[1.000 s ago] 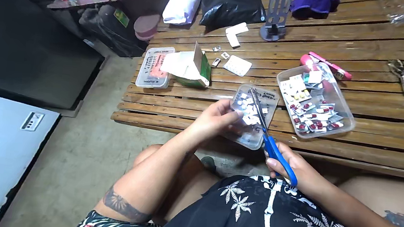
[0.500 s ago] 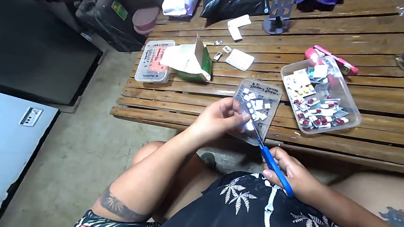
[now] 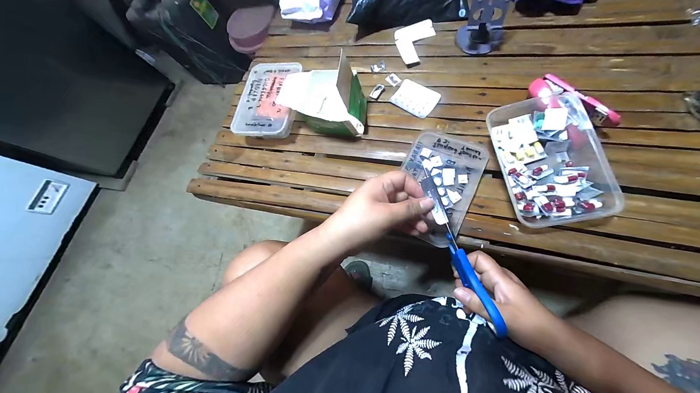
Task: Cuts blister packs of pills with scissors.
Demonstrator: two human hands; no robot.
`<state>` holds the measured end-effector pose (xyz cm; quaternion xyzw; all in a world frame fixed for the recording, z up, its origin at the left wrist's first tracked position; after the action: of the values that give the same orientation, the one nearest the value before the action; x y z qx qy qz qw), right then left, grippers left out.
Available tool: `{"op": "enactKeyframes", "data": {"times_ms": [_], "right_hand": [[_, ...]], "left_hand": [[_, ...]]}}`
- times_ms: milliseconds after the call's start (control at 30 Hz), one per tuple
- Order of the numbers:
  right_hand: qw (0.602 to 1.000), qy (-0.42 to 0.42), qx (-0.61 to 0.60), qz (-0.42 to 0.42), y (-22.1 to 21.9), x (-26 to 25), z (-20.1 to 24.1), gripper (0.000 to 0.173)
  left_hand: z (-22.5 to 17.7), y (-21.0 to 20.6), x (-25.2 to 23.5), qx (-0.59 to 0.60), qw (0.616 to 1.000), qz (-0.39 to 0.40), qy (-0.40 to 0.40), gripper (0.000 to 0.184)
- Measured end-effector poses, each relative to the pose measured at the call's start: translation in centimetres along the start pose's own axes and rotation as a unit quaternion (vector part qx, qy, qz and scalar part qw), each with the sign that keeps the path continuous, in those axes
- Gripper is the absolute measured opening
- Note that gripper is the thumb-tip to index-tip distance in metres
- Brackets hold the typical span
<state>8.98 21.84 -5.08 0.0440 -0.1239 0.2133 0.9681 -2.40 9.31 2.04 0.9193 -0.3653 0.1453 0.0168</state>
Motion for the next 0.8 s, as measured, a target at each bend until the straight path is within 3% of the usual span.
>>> {"op": "enactKeyframes", "data": {"times_ms": [400, 800], "right_hand": [[0.999, 0.041, -0.002, -0.022, 0.12, 0.24, 0.40, 0.039], [0.999, 0.024, -0.009, -0.035, 0.24, -0.09, 0.04, 0.033]], "left_hand": [[0.08, -0.47, 0.25, 0.006, 1.000, 0.009, -0.002, 0.005], [0.32, -0.24, 0.00, 0.009, 1.000, -0.003, -0.009, 0.008]]}}
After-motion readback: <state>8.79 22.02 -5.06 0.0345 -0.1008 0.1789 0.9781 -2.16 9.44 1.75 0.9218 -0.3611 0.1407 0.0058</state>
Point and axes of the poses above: each hand's wrist, its own x-axis away from the middle knuckle, its own y-axis out of the back of the hand, z = x × y, the point moved 10 cm from there along -x, towards the middle knuckle, and after that the axes turned 6 degrees about z, right-handed, at the moved point
